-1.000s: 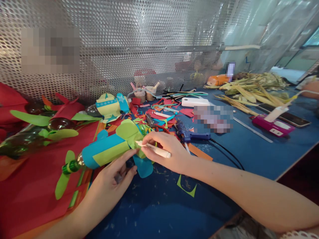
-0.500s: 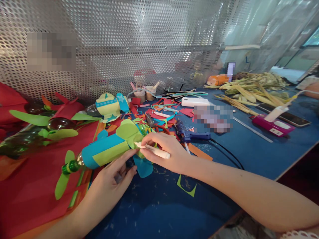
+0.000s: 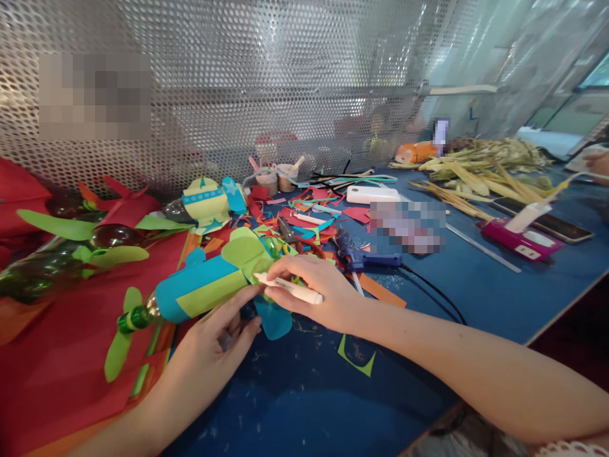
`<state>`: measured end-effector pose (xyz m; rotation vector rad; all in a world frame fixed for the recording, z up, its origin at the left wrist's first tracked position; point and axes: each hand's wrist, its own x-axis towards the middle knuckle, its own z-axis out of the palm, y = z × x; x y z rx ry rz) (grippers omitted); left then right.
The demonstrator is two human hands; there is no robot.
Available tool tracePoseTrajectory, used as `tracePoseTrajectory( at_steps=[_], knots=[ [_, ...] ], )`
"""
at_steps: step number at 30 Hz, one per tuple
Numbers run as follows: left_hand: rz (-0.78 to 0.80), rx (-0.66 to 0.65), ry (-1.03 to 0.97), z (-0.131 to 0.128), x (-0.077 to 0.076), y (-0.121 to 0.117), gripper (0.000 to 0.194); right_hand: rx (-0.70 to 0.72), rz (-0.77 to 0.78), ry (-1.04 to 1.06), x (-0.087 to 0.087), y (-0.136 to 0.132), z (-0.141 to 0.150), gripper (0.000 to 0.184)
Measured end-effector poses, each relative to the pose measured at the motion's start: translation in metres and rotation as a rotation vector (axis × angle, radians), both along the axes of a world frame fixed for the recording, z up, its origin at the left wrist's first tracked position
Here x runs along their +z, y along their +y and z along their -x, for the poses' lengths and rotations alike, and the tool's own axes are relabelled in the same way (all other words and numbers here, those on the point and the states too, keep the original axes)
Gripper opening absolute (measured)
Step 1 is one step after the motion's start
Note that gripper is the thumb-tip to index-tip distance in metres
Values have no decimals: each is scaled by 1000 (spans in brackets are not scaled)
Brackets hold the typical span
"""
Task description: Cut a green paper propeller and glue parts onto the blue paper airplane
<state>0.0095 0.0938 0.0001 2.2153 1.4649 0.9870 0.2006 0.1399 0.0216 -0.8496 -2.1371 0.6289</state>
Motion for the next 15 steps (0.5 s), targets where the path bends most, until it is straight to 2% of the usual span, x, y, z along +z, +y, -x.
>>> tracePoseTrajectory(
  at_steps=[15],
  knots=[
    [39, 3, -2, 0, 0, -2, 35, -28, 29, 11, 4, -1, 1, 6]
  ],
)
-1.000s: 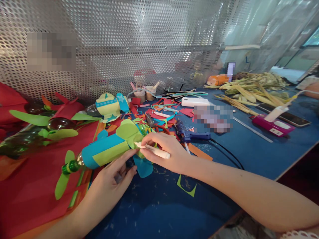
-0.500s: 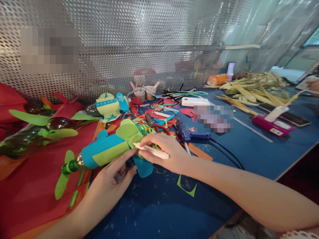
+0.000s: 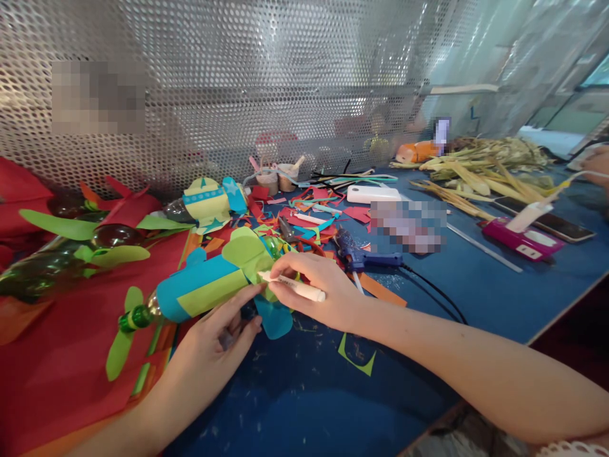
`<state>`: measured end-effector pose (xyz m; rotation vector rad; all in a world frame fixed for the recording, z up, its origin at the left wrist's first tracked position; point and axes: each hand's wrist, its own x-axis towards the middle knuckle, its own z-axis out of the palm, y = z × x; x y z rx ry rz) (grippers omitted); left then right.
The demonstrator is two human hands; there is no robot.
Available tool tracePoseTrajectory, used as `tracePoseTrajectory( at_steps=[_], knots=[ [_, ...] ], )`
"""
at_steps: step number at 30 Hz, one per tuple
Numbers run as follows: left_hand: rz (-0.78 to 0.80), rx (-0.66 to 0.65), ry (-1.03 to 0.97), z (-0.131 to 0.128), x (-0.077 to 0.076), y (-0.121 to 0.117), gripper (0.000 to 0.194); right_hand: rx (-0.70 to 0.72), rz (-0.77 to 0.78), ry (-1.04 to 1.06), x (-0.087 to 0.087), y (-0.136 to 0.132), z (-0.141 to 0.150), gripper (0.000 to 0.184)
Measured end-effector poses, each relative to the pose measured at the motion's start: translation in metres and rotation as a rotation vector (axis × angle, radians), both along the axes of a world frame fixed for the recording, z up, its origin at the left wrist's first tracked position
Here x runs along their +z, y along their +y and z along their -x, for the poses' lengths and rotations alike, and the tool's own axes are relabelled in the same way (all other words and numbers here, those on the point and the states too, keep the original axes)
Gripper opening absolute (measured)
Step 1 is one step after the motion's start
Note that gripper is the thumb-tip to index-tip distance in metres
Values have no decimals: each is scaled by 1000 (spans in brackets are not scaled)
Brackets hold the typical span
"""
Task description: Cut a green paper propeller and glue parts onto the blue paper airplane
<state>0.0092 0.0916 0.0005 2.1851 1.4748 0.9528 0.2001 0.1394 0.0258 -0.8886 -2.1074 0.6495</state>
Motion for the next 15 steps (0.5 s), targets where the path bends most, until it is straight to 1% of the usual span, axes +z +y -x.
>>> tracePoseTrajectory(
  at_steps=[5, 15],
  knots=[
    [-3, -4, 3, 0, 1, 0, 35, -15, 11, -12, 1, 0, 0, 6],
    [-20, 2, 4, 0, 2, -1, 34, 7, 3, -6, 0, -1, 0, 6]
  ],
)
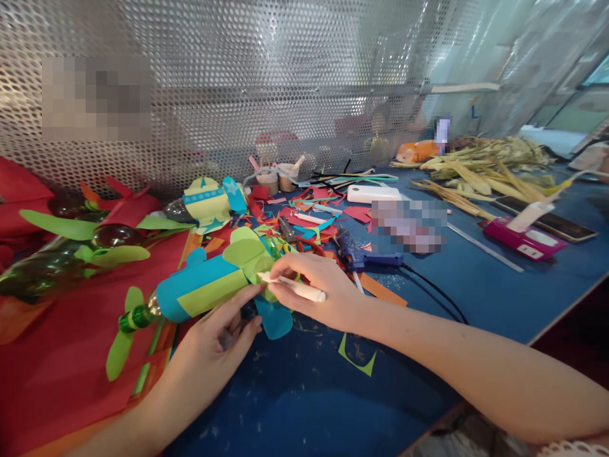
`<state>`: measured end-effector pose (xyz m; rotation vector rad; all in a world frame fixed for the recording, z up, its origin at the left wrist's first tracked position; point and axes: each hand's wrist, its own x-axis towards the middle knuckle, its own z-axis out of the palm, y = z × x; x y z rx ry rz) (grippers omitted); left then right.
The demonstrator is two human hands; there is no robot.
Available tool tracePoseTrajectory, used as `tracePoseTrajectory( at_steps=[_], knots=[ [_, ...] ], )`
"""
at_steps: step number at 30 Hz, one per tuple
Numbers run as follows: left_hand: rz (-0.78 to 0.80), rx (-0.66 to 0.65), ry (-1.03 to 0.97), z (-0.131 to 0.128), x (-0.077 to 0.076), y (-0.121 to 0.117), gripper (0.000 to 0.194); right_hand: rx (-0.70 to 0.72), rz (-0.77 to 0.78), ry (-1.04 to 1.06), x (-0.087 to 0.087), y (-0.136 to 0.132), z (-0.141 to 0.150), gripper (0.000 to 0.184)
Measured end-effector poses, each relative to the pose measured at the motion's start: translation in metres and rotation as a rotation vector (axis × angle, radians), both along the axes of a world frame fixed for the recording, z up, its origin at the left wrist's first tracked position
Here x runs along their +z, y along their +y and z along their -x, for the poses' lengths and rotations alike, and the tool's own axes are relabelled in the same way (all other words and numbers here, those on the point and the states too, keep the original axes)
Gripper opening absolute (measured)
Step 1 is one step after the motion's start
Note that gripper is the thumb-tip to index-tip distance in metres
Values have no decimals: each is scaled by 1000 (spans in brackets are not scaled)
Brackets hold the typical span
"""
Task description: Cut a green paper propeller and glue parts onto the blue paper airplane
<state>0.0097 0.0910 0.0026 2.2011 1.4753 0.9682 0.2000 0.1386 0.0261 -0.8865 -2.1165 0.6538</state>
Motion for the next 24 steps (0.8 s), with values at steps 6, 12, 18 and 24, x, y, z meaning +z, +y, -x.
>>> tracePoseTrajectory(
  at_steps=[6, 12, 18, 24],
  knots=[
    [-8, 2, 5, 0, 0, 0, 35, -32, 2, -7, 0, 0, 1, 6],
    [5, 8, 28, 0, -1, 0, 35, -24, -1, -11, 0, 1, 0, 6],
    [10, -4, 5, 0, -1, 0, 35, -30, 5, -14, -1, 1, 1, 7],
    [2, 11, 31, 1, -1, 1, 35, -42, 5, -19, -1, 1, 0, 7]
  ],
)
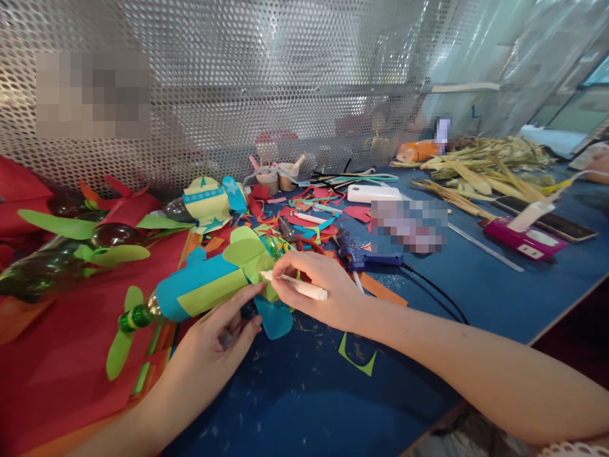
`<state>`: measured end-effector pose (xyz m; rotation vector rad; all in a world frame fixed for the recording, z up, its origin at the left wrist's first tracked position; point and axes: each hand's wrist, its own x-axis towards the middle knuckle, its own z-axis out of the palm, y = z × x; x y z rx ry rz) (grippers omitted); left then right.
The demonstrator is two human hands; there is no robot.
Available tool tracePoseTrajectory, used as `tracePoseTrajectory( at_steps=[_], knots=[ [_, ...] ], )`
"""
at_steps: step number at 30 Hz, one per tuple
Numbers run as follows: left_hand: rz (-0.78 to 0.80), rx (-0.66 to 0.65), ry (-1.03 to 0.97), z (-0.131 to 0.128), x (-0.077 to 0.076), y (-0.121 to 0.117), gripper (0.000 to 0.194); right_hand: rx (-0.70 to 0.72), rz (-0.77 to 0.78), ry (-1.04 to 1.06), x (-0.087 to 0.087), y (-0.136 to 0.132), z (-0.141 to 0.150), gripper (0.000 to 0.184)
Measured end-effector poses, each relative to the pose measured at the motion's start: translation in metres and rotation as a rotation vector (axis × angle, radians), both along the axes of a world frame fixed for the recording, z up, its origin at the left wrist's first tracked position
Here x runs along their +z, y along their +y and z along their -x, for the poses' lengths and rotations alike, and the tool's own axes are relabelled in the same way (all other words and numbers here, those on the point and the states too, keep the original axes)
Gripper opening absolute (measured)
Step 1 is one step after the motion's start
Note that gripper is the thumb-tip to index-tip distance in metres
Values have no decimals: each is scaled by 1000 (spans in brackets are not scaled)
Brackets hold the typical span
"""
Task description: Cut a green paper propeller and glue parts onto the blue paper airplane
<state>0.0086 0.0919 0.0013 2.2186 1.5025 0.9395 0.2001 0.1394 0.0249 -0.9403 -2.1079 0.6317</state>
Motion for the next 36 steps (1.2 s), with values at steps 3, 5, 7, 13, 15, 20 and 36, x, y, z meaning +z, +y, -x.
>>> tracePoseTrajectory(
  at_steps=[3, 5, 7, 13, 15, 20, 36],
  knots=[
    [9, 1, -2, 0, 0, -1, 36, 6, 4, -1, 0, 0, 0, 7],
    [17, -1, -7, -1, 0, -1, 35, 1, 6, -2, 0, 0, 1, 6],
    [18, -4, -11, -1, 0, -1, 35, -2, 10, 5, 0, 0, 1, 6],
    [5, -9, -15, 0, 0, -1, 35, -1, -2, 2, 0, 1, 1, 6],
    [3, -10, -17, 0, 1, -1, 35, 0, -2, 9, 0, 0, 0, 6],
    [3, -19, -30, -1, 2, -1, 32, 19, 55, 91, -1, -1, -1, 6],
    [28, -1, -17, 0, -2, 0, 33, 5, 169, 449, -5, 6, 0, 13]
  ],
)
